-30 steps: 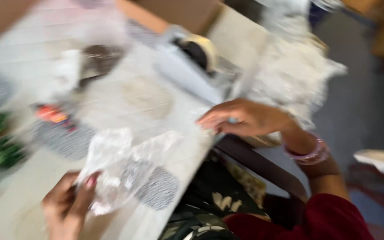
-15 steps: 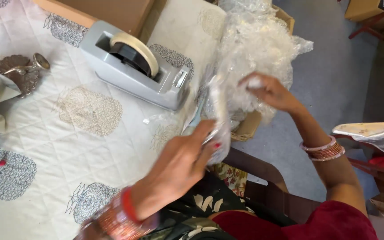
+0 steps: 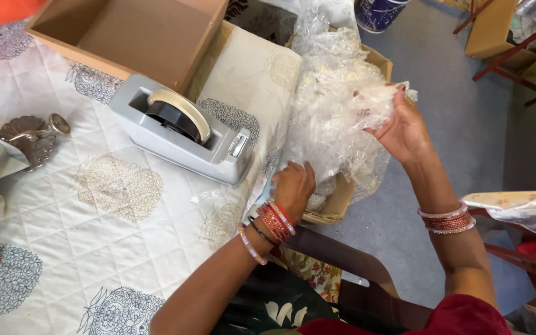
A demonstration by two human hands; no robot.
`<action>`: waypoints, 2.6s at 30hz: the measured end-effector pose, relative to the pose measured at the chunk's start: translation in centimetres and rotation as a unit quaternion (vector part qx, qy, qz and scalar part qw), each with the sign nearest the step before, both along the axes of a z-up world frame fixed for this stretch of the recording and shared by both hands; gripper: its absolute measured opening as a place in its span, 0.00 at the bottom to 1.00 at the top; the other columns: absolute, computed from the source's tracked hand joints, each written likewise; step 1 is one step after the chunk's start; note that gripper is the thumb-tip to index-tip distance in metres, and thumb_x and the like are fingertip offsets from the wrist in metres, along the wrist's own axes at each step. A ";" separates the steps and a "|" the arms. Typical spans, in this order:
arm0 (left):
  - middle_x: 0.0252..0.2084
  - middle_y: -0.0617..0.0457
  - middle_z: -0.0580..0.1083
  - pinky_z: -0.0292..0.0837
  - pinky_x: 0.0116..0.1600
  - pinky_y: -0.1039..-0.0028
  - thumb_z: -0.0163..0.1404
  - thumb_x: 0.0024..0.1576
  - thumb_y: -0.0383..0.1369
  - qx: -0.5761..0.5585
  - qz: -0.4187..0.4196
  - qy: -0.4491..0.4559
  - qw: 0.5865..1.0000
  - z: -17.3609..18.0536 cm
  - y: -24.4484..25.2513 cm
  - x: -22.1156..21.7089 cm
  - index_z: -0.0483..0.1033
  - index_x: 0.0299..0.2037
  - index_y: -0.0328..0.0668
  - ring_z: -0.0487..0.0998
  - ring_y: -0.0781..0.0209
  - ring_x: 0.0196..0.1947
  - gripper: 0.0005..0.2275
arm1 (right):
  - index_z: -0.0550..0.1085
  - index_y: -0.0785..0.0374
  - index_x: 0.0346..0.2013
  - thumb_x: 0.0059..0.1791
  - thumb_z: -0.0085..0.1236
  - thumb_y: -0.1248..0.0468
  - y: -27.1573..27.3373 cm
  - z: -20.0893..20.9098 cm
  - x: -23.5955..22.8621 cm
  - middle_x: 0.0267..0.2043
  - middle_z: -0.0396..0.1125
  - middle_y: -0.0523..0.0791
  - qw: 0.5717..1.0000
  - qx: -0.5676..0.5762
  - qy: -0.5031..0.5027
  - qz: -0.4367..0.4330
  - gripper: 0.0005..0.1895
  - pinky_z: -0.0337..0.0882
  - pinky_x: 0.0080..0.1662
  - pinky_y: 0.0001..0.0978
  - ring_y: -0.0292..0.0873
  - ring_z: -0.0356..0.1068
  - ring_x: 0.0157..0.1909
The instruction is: The person wraps small decorative elephant figurines in bubble wrap and secures them with tape. They then wipe the surface of another figurine with a white cloth. The wrapped items are placed into a cardboard box.
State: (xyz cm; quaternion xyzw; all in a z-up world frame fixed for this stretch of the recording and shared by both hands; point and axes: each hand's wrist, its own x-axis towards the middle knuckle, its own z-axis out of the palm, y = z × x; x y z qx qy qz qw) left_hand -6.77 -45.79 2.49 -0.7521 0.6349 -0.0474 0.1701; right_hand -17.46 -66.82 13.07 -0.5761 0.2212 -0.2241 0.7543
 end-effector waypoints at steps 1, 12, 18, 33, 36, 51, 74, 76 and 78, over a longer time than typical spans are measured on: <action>0.57 0.33 0.71 0.79 0.31 0.67 0.59 0.48 0.29 0.001 0.001 -0.002 1.000 0.1 0.1 -0.2 0.61 0.67 0.39 0.81 0.50 0.38 0.34 | 0.61 0.60 0.66 0.61 0.37 0.46 0.1 0.3 0.1 0.67 0.63 0.56 1.000 0.001 -0.002 0.001 0.26 0.71 0.65 0.54 0.54 0.66 0.68; 0.45 0.41 0.74 0.75 0.56 0.56 0.58 0.55 0.44 0.044 0.066 0.507 0.858 2.7 3.0 3.3 0.79 0.50 0.42 0.78 0.39 0.50 0.18 | 0.62 0.54 0.66 0.57 0.38 0.38 0.4 1.3 1.7 0.76 0.53 0.59 0.968 0.189 -0.146 0.076 0.31 0.55 0.71 0.77 0.72 0.53 0.75; 0.67 0.27 0.59 0.71 0.63 0.57 0.59 0.58 0.36 -0.347 -0.011 0.470 0.811 8.1 4.7 4.8 0.51 0.70 0.32 0.69 0.32 0.62 0.35 | 0.59 0.55 0.71 0.55 0.44 0.37 1.2 1.3 3.7 0.74 0.56 0.53 0.976 0.161 -0.140 0.050 0.37 0.56 0.73 0.64 0.62 0.54 0.78; 0.47 0.36 0.74 0.83 0.44 0.67 0.54 0.53 0.18 -0.428 0.144 0.693 0.561 7.2 2.3 5.6 0.70 0.55 0.27 0.81 0.53 0.41 0.18 | 0.73 0.55 0.51 0.48 0.62 0.45 1.2 1.7 4.4 0.55 0.73 0.47 0.958 0.212 -0.189 -0.048 0.24 0.73 0.65 0.40 0.47 0.73 0.59; 0.45 0.37 0.73 0.82 0.37 0.71 0.52 0.49 0.12 -0.346 0.040 0.359 0.866 6.9 2.4 5.2 0.72 0.48 0.25 0.80 0.52 0.36 0.16 | 0.74 0.55 0.46 0.51 0.64 0.48 0.4 2.5 4.5 0.54 0.73 0.46 0.955 0.204 -0.206 -0.062 0.18 0.76 0.62 0.39 0.46 0.74 0.57; 0.60 0.27 0.61 0.77 0.53 0.56 0.57 0.58 0.36 -0.419 0.002 0.421 0.805 14.8 5.5 3.4 0.63 0.57 0.22 0.72 0.33 0.54 0.25 | 0.67 0.54 0.65 0.57 0.43 0.41 3.6 4.6 6.5 0.68 0.62 0.50 0.985 0.076 -0.152 0.038 0.28 0.67 0.68 0.53 0.53 0.65 0.68; 0.43 0.45 0.68 0.74 0.37 0.59 0.54 0.54 0.20 -0.624 0.185 0.005 0.759 24.8 34.6 13.7 0.69 0.46 0.37 0.76 0.44 0.36 0.12 | 0.71 0.66 0.51 0.49 0.68 0.68 35.6 15.0 25.1 0.49 0.71 0.44 0.837 -0.376 -0.293 0.267 0.19 0.74 0.51 0.29 0.35 0.70 0.50; 0.42 0.44 0.68 0.73 0.35 0.58 0.55 0.55 0.20 -0.634 0.219 -0.012 0.742 24.8 37.4 14.0 0.67 0.45 0.37 0.76 0.43 0.34 0.11 | 0.73 0.67 0.47 0.50 0.67 0.70 37.6 14.7 27.3 0.45 0.71 0.43 0.846 -0.308 -0.289 0.326 0.14 0.75 0.50 0.27 0.33 0.70 0.47; 0.41 0.42 0.67 0.70 0.35 0.56 0.55 0.55 0.21 -0.665 0.245 -0.013 0.706 25.0 39.8 14.2 0.64 0.44 0.35 0.74 0.40 0.34 0.12 | 0.74 0.69 0.45 0.53 0.63 0.72 39.7 14.4 29.0 0.45 0.73 0.43 0.859 -0.186 -0.291 0.378 0.08 0.77 0.53 0.26 0.33 0.75 0.48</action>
